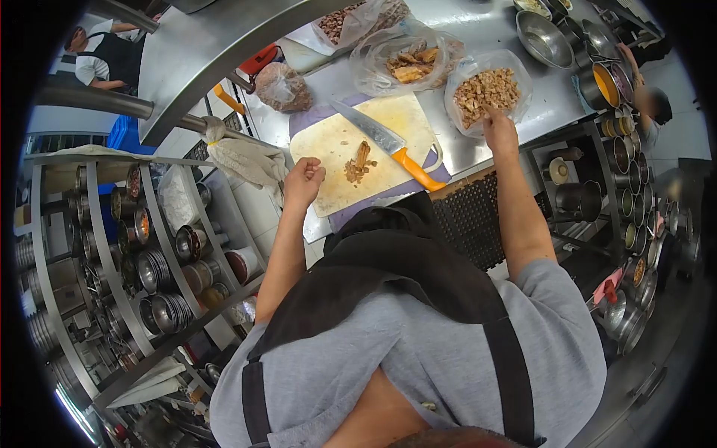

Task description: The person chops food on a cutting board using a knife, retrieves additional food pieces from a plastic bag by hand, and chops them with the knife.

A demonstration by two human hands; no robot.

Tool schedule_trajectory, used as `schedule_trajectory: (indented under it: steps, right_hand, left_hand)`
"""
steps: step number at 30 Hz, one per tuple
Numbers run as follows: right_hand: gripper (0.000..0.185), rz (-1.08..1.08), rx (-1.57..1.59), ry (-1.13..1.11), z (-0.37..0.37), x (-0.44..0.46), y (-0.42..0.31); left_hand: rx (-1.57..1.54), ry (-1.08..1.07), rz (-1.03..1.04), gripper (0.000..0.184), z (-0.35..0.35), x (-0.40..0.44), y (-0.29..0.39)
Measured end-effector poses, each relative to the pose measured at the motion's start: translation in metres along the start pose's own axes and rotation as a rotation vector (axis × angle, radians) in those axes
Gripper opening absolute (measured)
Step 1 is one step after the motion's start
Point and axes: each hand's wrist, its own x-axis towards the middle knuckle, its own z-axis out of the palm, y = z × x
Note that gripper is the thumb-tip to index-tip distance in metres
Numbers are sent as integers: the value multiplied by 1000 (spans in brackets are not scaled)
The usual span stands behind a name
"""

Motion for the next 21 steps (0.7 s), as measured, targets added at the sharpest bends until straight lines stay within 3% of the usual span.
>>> schedule_trajectory:
  steps: [2, 4, 7, 9, 11, 13, 15, 17, 21]
  right_hand:
    - [20, -99, -61, 57, 4, -4, 0]
    - [21, 75, 1, -67, -10, -25, -28]
    - [22, -13, 84, -271, -2, -60, -65]
    - [24, -198, 164, -397, 17, -82, -78]
    - [39, -446, 28, -436, 35, -93, -85]
    - [48, -400, -31, -573, 46, -96, -96]
    - [58, -345, -94, -705, 54, -94, -97]
    - [69, -338, -68, -715, 60, -94, -94]
    - [70, -255, -100, -745, 55, -89, -99]
  left_hand:
    - [37, 36, 123, 27, 2, 12, -16]
    - [98, 57, 119, 26, 5, 14, -16]
    - [281, 27, 116, 27, 3, -5, 15]
    - [303, -13, 133, 36, 16, 5, -8]
    - [397, -1, 186, 38, 34, 9, -8]
    - [492, 2, 253, 40, 55, 13, -2]
    - [510, 101, 497, 36, 75, 17, 7]
    - [563, 69, 469, 33, 88, 20, 16]
    - [586, 38, 489, 23, 102, 22, 19]
